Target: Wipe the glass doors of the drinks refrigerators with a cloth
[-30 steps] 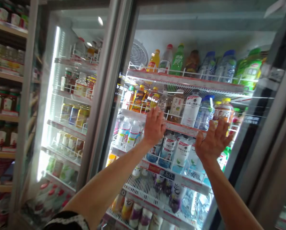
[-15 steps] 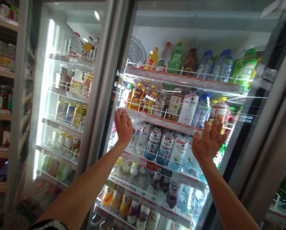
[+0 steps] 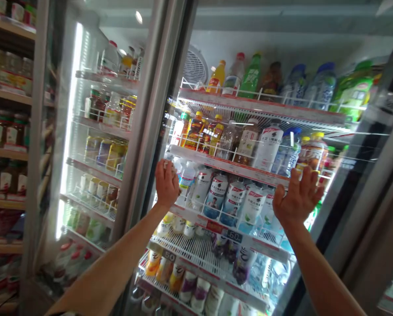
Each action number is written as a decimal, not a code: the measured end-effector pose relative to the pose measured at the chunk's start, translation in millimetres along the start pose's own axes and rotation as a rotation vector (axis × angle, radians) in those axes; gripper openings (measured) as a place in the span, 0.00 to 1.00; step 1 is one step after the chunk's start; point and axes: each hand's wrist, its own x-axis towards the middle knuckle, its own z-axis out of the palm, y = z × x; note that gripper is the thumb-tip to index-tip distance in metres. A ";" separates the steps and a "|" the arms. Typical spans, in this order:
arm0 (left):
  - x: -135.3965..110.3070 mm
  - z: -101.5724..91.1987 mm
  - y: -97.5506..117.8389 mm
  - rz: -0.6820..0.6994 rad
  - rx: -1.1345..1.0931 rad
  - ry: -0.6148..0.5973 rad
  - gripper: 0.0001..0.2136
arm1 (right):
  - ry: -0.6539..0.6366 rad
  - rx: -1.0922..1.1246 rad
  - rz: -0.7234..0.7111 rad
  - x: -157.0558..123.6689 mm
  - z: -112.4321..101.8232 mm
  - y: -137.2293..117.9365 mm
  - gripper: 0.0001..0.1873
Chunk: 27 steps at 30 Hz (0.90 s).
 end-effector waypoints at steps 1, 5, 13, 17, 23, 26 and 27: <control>0.5 3.5 7.4 -0.015 -0.015 0.007 0.22 | -0.002 -0.003 0.005 -0.3 0.1 -0.3 0.30; -2.0 22.9 76.2 0.207 -0.121 -0.039 0.22 | 0.024 -0.007 -0.020 -0.3 -0.9 0.0 0.30; 4.5 17.0 74.5 0.552 -0.170 -0.148 0.21 | 0.052 0.004 -0.051 -3.3 -1.2 1.6 0.30; 12.6 5.9 14.7 0.248 -0.065 -0.007 0.21 | 0.052 -0.012 -0.056 -8.5 -1.0 -0.5 0.30; 1.0 22.8 86.9 0.313 -0.108 0.002 0.23 | 0.022 0.034 -0.014 -11.2 -2.3 -0.8 0.30; -12.7 29.5 130.3 0.691 -0.144 -0.231 0.23 | -0.021 0.119 0.065 -10.0 -7.9 -5.2 0.31; -14.3 30.1 133.1 0.729 -0.131 -0.298 0.22 | -0.041 0.151 0.109 -9.2 -10.2 -7.3 0.31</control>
